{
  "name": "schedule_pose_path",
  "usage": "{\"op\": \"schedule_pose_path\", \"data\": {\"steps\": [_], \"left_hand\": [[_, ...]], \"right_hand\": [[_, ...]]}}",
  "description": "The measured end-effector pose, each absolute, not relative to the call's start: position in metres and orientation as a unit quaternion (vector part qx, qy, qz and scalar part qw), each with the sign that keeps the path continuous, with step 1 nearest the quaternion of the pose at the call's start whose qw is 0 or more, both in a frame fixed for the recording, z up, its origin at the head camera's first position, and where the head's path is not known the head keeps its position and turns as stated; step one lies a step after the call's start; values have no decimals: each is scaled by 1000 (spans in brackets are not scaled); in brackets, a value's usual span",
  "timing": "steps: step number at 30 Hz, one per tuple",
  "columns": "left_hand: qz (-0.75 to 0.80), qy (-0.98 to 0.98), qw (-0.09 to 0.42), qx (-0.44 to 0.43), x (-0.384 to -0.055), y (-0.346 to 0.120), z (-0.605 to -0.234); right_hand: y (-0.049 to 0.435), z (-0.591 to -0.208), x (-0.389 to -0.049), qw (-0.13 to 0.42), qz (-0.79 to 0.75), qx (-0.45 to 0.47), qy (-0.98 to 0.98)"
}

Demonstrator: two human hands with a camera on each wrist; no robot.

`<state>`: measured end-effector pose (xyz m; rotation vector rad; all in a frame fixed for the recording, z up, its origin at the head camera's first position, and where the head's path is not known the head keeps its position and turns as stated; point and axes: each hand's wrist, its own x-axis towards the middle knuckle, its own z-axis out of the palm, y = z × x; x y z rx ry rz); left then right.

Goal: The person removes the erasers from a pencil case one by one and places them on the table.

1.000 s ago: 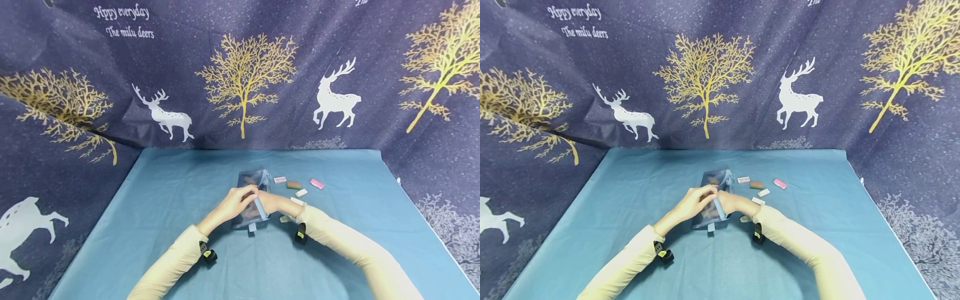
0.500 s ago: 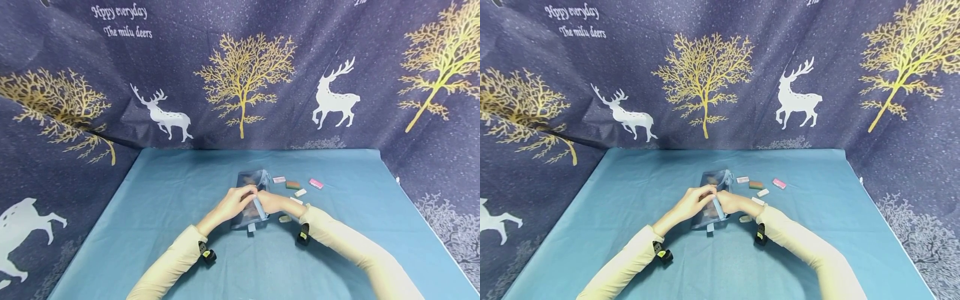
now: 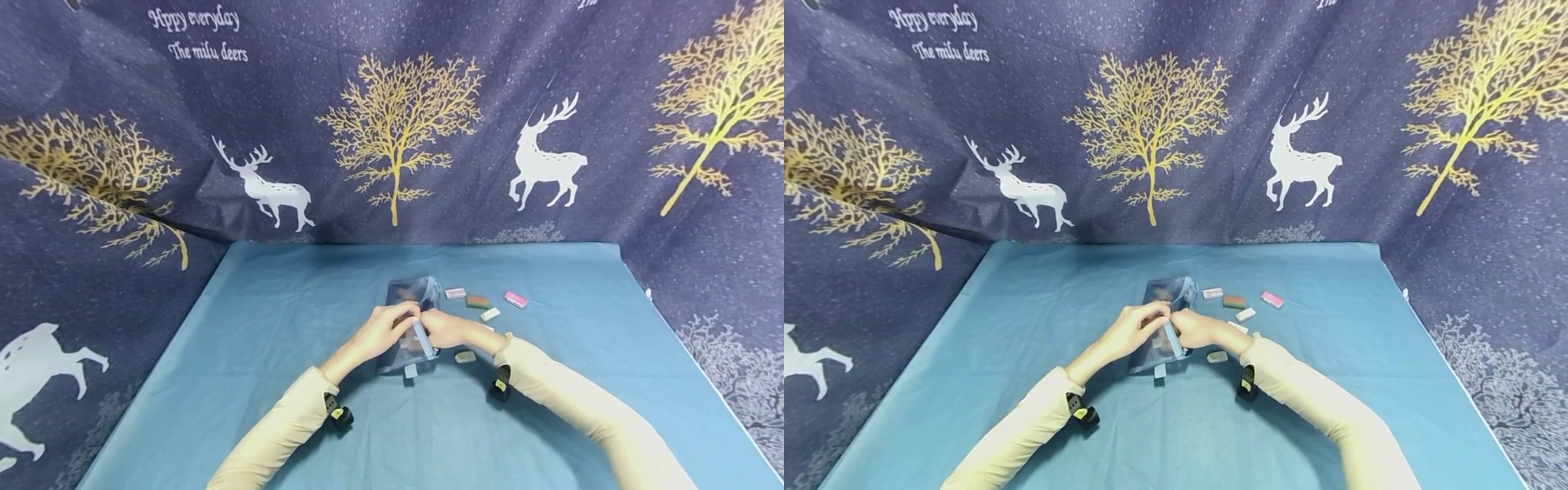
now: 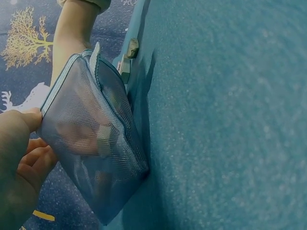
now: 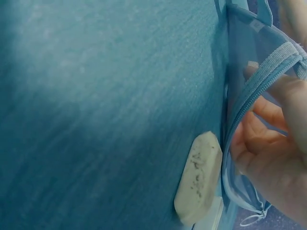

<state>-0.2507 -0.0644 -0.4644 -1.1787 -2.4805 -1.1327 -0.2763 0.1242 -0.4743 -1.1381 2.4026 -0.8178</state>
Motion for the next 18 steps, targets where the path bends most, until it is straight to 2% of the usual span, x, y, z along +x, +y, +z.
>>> {"op": "schedule_pose_path", "data": {"steps": [18], "left_hand": [[-387,-829,82,-394,-249,-64,-465]], "right_hand": [[132,-479,-273,150,-285,-397,860]]}}
